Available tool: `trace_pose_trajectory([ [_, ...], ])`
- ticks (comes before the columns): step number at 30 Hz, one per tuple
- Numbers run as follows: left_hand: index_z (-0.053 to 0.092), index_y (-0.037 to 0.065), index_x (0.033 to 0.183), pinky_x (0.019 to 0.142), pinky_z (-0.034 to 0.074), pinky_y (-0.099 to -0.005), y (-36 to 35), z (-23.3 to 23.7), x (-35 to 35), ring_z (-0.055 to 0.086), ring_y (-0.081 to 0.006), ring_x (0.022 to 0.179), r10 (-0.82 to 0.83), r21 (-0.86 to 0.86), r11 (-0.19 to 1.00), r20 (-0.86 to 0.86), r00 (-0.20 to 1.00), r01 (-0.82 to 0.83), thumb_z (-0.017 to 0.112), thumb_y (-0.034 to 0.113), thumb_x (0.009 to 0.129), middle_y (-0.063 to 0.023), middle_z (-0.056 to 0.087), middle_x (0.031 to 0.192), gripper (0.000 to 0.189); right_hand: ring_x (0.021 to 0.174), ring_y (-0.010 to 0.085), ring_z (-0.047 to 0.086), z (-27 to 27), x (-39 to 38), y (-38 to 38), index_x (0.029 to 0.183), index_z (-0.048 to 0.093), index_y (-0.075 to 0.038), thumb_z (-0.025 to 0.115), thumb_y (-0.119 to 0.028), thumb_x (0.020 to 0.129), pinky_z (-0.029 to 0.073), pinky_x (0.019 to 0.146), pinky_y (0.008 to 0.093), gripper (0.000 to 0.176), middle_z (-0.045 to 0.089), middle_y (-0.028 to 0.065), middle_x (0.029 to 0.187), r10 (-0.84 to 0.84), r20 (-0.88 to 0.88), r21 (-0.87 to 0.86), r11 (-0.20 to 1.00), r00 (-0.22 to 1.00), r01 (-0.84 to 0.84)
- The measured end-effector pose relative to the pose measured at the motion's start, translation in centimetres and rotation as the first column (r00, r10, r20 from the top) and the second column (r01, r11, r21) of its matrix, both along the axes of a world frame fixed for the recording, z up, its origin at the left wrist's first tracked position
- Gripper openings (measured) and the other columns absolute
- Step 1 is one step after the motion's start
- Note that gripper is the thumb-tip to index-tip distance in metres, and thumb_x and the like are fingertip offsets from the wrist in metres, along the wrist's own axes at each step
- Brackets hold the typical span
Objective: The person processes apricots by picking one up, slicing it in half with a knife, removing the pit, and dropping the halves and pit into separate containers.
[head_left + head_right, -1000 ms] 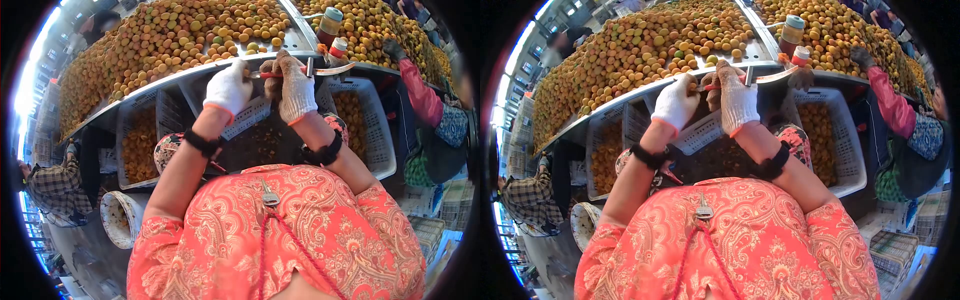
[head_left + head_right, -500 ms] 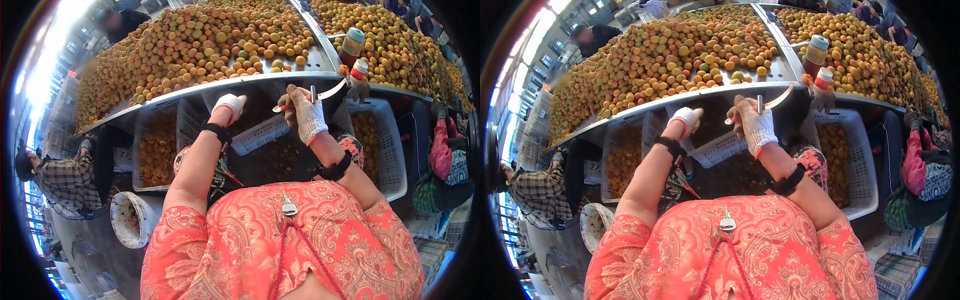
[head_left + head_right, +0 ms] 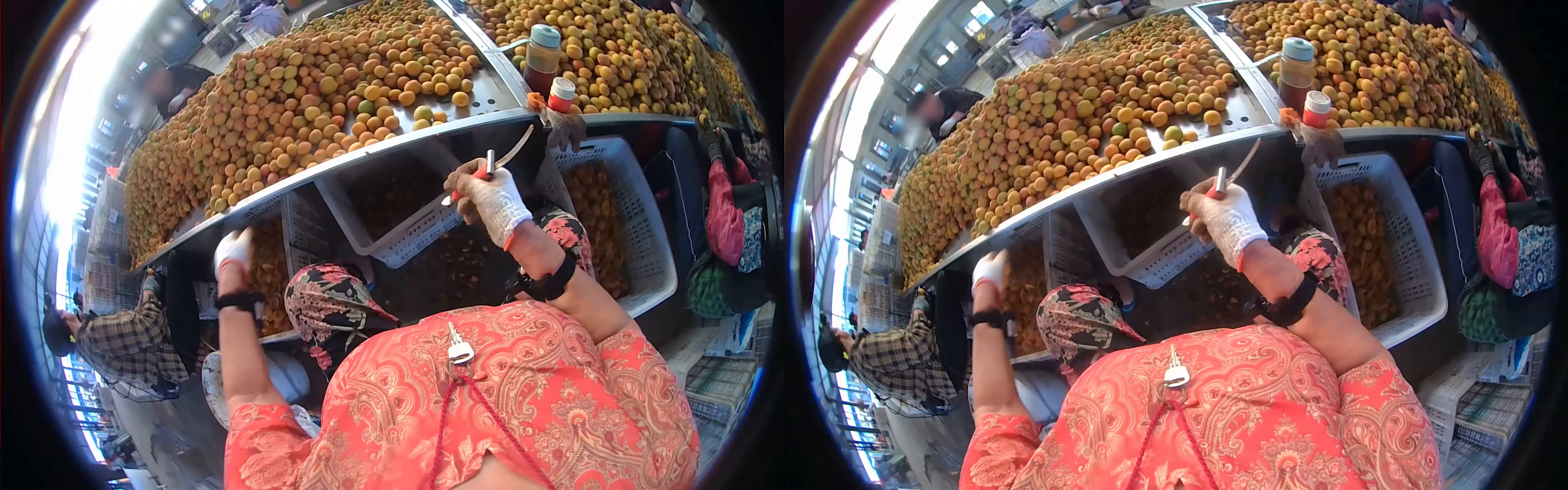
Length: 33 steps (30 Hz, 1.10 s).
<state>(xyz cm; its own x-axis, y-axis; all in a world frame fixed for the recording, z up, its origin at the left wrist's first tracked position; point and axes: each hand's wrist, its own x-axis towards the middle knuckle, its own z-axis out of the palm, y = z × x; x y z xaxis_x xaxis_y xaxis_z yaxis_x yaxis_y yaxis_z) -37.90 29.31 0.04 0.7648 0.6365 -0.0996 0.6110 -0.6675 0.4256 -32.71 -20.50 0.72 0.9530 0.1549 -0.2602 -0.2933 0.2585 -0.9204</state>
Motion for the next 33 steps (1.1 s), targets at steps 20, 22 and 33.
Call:
trace_pose_trajectory([
  [20,0.054,0.021,0.137,0.105,0.045,-0.0383,-22.3,-1.8,33.7,0.054,-0.0336,0.123,-0.745,0.420,0.471,-0.281,0.605,0.776,0.060,0.017,0.084,-0.0133,0.051,0.139,0.054,0.065,0.0122,0.062,-8.2,5.3,-2.8,0.098,0.058,-0.004,0.059,-0.021,0.096,0.048,0.054,0.0255,0.018,0.067,0.0060,0.080,0.232,-0.106,-0.189,0.950,0.967,-0.248],
  [22,0.055,0.020,0.136,0.103,0.045,-0.0387,-22.4,-2.4,34.6,0.055,-0.0332,0.121,-0.718,0.390,0.463,-0.361,0.595,0.796,0.059,0.016,0.084,-0.0141,0.054,0.134,0.052,0.070,0.0134,0.063,-8.2,6.0,-3.0,0.098,0.058,-0.003,0.058,-0.021,0.097,0.049,0.059,0.0269,0.018,0.067,0.0066,0.081,0.241,-0.149,-0.184,0.946,0.959,-0.266],
  [33,0.056,0.000,0.124,0.069,0.051,-0.0241,-20.5,5.9,22.5,0.062,-0.0124,0.080,-0.289,-0.648,0.414,0.573,0.767,0.640,0.064,0.000,0.084,-0.0093,0.065,0.099,0.041,0.069,0.0100,0.055,-4.2,4.9,-3.4,0.101,0.054,-0.002,0.054,-0.012,0.095,0.047,0.064,0.0250,0.012,0.058,0.0035,0.078,0.207,0.069,-0.053,0.978,0.976,-0.203],
])
